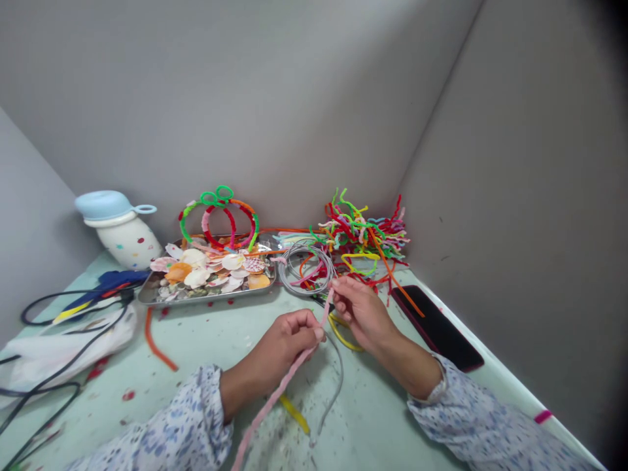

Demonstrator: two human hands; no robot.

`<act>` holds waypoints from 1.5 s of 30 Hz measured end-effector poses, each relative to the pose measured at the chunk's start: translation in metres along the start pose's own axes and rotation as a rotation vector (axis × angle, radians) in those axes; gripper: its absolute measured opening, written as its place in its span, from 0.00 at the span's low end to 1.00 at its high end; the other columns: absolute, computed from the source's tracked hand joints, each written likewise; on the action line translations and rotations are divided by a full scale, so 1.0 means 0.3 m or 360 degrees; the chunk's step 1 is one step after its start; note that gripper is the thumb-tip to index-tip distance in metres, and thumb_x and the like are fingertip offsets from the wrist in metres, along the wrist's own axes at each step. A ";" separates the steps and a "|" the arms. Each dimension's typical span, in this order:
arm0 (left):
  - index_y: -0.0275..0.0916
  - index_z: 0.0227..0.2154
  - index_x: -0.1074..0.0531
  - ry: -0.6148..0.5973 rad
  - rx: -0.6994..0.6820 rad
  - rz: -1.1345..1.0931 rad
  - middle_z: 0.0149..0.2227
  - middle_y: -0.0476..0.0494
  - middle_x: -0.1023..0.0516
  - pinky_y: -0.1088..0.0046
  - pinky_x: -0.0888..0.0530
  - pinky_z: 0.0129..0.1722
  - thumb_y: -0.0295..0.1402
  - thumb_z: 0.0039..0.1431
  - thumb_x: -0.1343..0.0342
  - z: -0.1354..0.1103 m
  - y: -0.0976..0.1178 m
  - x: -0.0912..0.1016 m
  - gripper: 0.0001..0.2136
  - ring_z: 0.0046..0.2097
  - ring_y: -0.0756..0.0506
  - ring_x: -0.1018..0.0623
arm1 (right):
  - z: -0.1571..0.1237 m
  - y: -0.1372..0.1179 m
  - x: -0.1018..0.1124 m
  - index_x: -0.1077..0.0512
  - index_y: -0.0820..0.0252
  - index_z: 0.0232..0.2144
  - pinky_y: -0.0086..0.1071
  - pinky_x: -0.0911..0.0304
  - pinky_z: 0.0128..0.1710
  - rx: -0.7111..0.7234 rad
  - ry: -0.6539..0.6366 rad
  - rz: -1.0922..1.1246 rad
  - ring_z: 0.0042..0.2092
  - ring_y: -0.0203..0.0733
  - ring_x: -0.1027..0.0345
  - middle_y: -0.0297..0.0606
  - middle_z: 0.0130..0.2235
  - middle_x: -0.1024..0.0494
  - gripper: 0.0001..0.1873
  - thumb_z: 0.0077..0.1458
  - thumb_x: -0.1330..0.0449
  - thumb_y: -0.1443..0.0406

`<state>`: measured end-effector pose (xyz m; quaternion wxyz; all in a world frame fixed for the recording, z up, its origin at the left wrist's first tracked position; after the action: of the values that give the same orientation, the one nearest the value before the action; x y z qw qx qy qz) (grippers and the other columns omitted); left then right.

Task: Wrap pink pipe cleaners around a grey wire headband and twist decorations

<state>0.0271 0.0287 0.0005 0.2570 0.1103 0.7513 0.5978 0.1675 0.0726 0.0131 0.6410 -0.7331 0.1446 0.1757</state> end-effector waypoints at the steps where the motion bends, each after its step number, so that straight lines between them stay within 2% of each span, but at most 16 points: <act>1: 0.36 0.25 0.34 0.0001 0.0006 0.0032 0.17 0.56 0.39 0.79 0.49 0.20 0.35 0.55 0.42 -0.003 0.002 -0.003 0.10 0.20 0.56 0.44 | 0.001 0.008 -0.003 0.31 0.63 0.22 0.18 0.55 0.14 -0.0048 -0.0022 0.0028 0.19 0.24 0.46 0.27 0.20 0.34 0.13 0.41 0.30 0.62; 4: 0.36 0.26 0.33 0.0035 0.0070 0.0023 0.19 0.55 0.36 0.79 0.49 0.19 0.37 0.56 0.42 -0.004 -0.005 -0.001 0.10 0.20 0.56 0.43 | 0.015 0.026 0.003 0.31 0.63 0.21 0.19 0.55 0.14 -0.0159 -0.0092 0.0078 0.19 0.25 0.45 0.28 0.20 0.34 0.13 0.39 0.30 0.63; 12: 0.35 0.31 0.29 -0.0037 0.0242 -0.0090 0.22 0.51 0.30 0.80 0.49 0.20 0.38 0.53 0.39 0.006 -0.041 -0.003 0.11 0.20 0.57 0.41 | 0.059 0.018 0.060 0.30 0.64 0.22 0.19 0.52 0.15 -0.0021 -0.0010 0.0112 0.21 0.26 0.43 0.29 0.21 0.33 0.11 0.42 0.31 0.64; 18: 0.35 0.29 0.29 -0.0001 0.0115 0.0046 0.21 0.52 0.31 0.78 0.48 0.22 0.37 0.53 0.39 0.004 -0.011 -0.004 0.10 0.21 0.56 0.40 | 0.065 0.017 0.070 0.31 0.62 0.23 0.18 0.54 0.14 0.0030 0.0070 0.0183 0.20 0.25 0.46 0.27 0.20 0.35 0.13 0.40 0.30 0.63; 24: 0.34 0.31 0.27 0.0029 0.0147 -0.0017 0.22 0.52 0.30 0.77 0.49 0.21 0.37 0.52 0.38 0.005 -0.012 -0.003 0.10 0.21 0.56 0.41 | 0.061 0.010 0.069 0.32 0.62 0.23 0.18 0.54 0.14 0.0050 0.0070 0.0217 0.20 0.25 0.46 0.27 0.21 0.34 0.14 0.42 0.30 0.62; 27: 0.34 0.30 0.27 0.0073 0.0180 -0.0119 0.21 0.53 0.31 0.78 0.50 0.19 0.37 0.53 0.39 0.010 -0.020 0.007 0.10 0.19 0.57 0.42 | 0.053 0.013 0.057 0.30 0.62 0.24 0.19 0.51 0.15 0.0030 -0.0009 0.0214 0.21 0.26 0.44 0.28 0.21 0.33 0.14 0.45 0.31 0.59; 30: 0.34 0.25 0.30 0.0066 0.0196 -0.0223 0.20 0.54 0.33 0.78 0.50 0.17 0.36 0.54 0.39 0.016 -0.021 0.013 0.10 0.17 0.58 0.44 | 0.037 0.038 0.031 0.27 0.63 0.29 0.20 0.48 0.15 -0.0115 -0.0193 0.0156 0.21 0.28 0.40 0.31 0.23 0.30 0.16 0.48 0.34 0.54; 33: 0.34 0.24 0.31 0.0048 0.0176 -0.0273 0.20 0.54 0.34 0.78 0.51 0.17 0.35 0.54 0.40 0.019 -0.016 0.014 0.10 0.17 0.58 0.44 | 0.019 0.057 0.012 0.25 0.63 0.30 0.19 0.47 0.15 -0.0171 -0.0317 0.0030 0.21 0.27 0.39 0.30 0.23 0.29 0.16 0.47 0.32 0.55; 39: 0.34 0.32 0.28 0.0046 0.0178 -0.0250 0.22 0.52 0.29 0.79 0.50 0.18 0.39 0.54 0.39 0.014 -0.011 0.001 0.11 0.19 0.57 0.41 | -0.006 0.068 -0.017 0.27 0.63 0.28 0.19 0.46 0.17 -0.0194 -0.0382 -0.0113 0.20 0.27 0.37 0.30 0.21 0.28 0.16 0.47 0.31 0.55; 45: 0.34 0.30 0.28 0.0083 0.0170 -0.0132 0.21 0.51 0.28 0.79 0.49 0.18 0.39 0.53 0.39 0.018 -0.004 -0.005 0.12 0.18 0.57 0.40 | -0.014 0.074 -0.033 0.26 0.64 0.28 0.19 0.45 0.17 -0.0170 -0.0425 -0.0143 0.20 0.26 0.37 0.30 0.21 0.28 0.16 0.48 0.32 0.56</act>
<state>0.0314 0.0323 -0.0011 0.2554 0.0771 0.7926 0.5483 0.1492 0.0653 -0.0016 0.6218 -0.7420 0.0156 0.2503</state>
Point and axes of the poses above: each hand's wrist, its own z-axis towards the middle knuckle, its own x-axis out of the back of the hand, y = z × x, the point moved 5 cm from there along z, towards the middle knuckle
